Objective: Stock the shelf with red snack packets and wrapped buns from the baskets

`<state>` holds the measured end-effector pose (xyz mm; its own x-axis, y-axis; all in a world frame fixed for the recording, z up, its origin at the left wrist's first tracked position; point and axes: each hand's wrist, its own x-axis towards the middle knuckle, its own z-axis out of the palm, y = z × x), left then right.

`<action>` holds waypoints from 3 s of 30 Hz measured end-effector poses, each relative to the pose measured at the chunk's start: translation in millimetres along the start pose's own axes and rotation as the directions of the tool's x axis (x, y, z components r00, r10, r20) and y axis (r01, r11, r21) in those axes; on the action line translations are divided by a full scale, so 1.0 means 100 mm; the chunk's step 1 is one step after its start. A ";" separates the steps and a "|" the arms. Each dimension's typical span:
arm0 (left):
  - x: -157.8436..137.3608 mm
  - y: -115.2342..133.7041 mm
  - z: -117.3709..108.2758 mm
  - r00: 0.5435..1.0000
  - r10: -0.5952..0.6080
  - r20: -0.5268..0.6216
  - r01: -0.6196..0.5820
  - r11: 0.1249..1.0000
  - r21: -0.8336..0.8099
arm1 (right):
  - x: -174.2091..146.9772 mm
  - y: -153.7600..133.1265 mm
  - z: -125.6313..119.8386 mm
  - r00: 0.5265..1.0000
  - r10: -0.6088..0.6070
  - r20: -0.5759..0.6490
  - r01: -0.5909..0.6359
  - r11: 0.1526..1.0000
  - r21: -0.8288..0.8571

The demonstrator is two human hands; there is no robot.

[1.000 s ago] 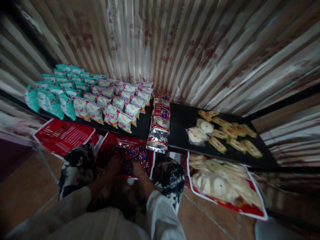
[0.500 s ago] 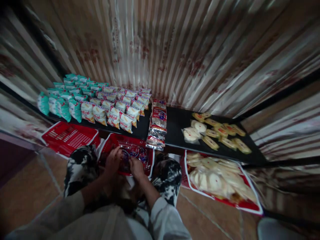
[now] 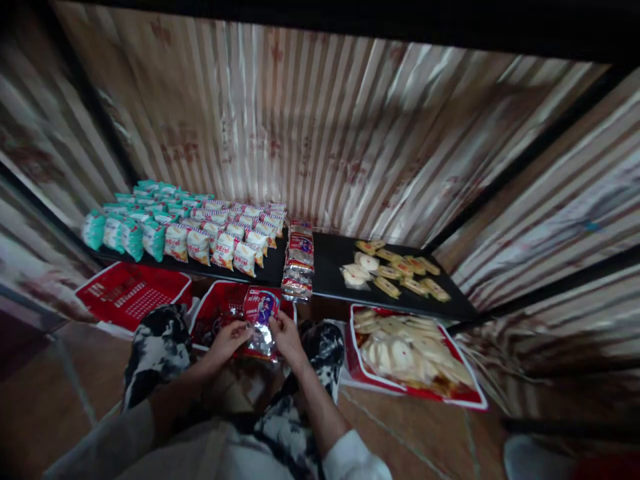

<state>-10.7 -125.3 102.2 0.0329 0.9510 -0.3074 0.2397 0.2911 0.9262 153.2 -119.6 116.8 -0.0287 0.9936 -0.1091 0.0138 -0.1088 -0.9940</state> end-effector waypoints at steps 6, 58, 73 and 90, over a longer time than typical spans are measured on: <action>-0.02 0.24 0.15 0.987 0.159 0.023 -0.155 0.979 -0.130 | -0.25 -0.26 -0.12 0.996 0.047 -0.080 -0.028 0.974 0.225; 3.00 1.91 1.43 0.915 0.350 -0.201 -0.170 0.786 0.594 | 3.51 -0.75 -1.44 0.945 -0.138 -0.297 -0.215 0.421 -0.881; 2.92 1.92 1.41 0.919 0.329 -0.220 -0.113 0.751 0.650 | 3.56 -0.62 -1.39 0.927 -0.313 -0.205 -0.057 0.425 -0.904; 1.67 1.38 1.01 0.629 0.755 -0.186 -0.639 0.638 0.429 | 1.95 -0.84 -0.78 0.757 -0.634 -0.158 0.371 0.616 -0.695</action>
<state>126.0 63.4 156.8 0.0214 0.8374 0.5462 0.5481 -0.4668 0.6940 224.6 85.3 179.5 0.1272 0.8260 0.5492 0.6923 0.3226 -0.6455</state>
